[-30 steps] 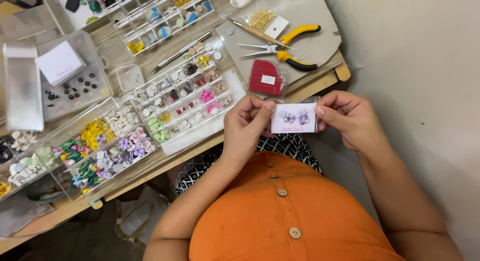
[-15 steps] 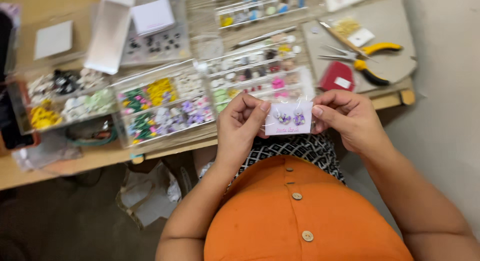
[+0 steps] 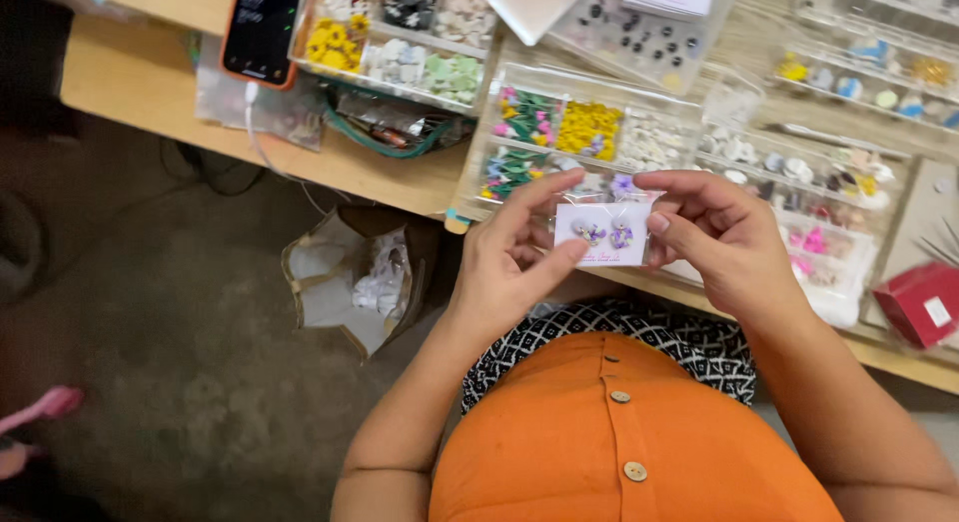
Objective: The person assembles small decorative items onto white display cards, then places the cards into clear plastic bags. They use a pointed tool to adjust the items on the cards and handle the bags to seal them. The process is repeated for multiple units.
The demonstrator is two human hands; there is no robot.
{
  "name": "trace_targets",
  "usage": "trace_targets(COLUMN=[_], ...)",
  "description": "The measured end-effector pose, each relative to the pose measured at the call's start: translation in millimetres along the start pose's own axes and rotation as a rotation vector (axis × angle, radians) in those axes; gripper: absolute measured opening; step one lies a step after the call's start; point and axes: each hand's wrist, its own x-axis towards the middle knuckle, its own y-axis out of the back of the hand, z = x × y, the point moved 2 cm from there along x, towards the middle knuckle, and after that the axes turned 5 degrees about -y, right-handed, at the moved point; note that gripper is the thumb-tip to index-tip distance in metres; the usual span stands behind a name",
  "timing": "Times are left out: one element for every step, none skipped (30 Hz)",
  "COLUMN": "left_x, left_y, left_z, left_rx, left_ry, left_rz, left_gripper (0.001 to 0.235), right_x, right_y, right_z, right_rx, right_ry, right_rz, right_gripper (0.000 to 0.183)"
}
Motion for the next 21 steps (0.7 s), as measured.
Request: trace_targets(left_x=[-0.2,-0.6,-0.7,-1.6,-2.2,-1.5,0.2,1.8,3.5,5.4,7.4,9.5,12.0,14.6,17.3,20.6,23.9,27.1,29.9,32.4,34.6], left_y=[8.4,14.8,20.1,23.6,26.1,29.0,30.9,32.8,34.2,35.0,35.1,34.7,34.5,33.8,32.7,32.9,32.9,33.0,31.9,30.8,29.7], left_z=[1.8,3.1,4.4,2.9,2.2,1.8,0.2,-2.0,-4.3,-5.4,-6.3,-7.2,-9.7,-11.6,-13.7,-11.6,-10.2,-8.7,-10.8,-13.3,-15.8], left_rx=[0.000,0.081,0.160,0.159,0.229,0.300,0.299,0.294,0.288,0.288,0.284,0.278,0.278,0.277,0.275,0.271,0.273,0.274,0.271,0.276,0.281], left_ry=[0.005,0.035,0.067,0.074,0.062,0.048,0.052,0.073,0.094,0.096,0.086,0.075,0.077,0.043,0.009,0.009,0.038,0.068,0.068,0.077,0.086], left_rz=[0.023,-0.039,-0.101,-0.089,-0.102,-0.118,-0.109,-0.102,-0.095,-0.090,-0.097,-0.107,-0.105,-0.108,-0.111,-0.117,-0.120,-0.126,-0.133,-0.137,-0.140], left_gripper=[0.050,0.063,0.077,0.077,0.079,0.082,0.082,0.079,0.076,0.076,0.075,0.073,0.073,0.072,0.071,0.071,0.071,0.070,0.070,0.070,0.071], right_x=[6.7,12.0,17.2,20.6,23.8,27.7,30.2,32.7,35.1,37.5,39.9,41.4,43.7,44.7,45.7,47.5,49.3,50.5,51.7,52.8,53.8], right_y=[-5.5,-10.5,-14.4,-17.3,-19.4,-21.6,-22.2,-22.5,-22.2,-21.6,-20.5,-19.0,-19.1,-18.5,-17.5,-16.8,-15.7,-14.7,-13.2,-11.7,-10.3], right_z=[-2.0,-3.3,-4.4,-4.2,-3.8,-4.2,-3.2,-1.3,0.7,1.9,2.8,3.8,3.4,3.1,3.0,2.2,1.3,0.5,0.9,1.4,2.0], right_rx=[-0.007,-0.008,-0.008,-0.012,-0.005,0.002,-0.001,0.012,0.024,0.024,0.053,0.083,0.082,0.091,0.099,0.099,0.098,0.097,0.098,0.093,0.088], right_ry=[-0.004,-0.016,-0.027,-0.033,-0.055,-0.074,-0.077,-0.097,-0.118,-0.119,-0.103,-0.087,-0.088,-0.090,-0.092,-0.094,-0.087,-0.081,-0.083,-0.080,-0.078], right_rz=[-0.022,-0.037,-0.053,-0.065,-0.078,-0.089,-0.098,-0.093,-0.088,-0.094,-0.108,-0.120,-0.122,-0.105,-0.087,-0.081,-0.074,-0.066,-0.058,-0.050,-0.041], right_gripper=[0.037,0.038,0.038,0.038,0.039,0.039,0.039,0.039,0.039,0.039,0.039,0.038,0.038,0.038,0.037,0.037,0.036,0.035,0.035,0.036,0.036])
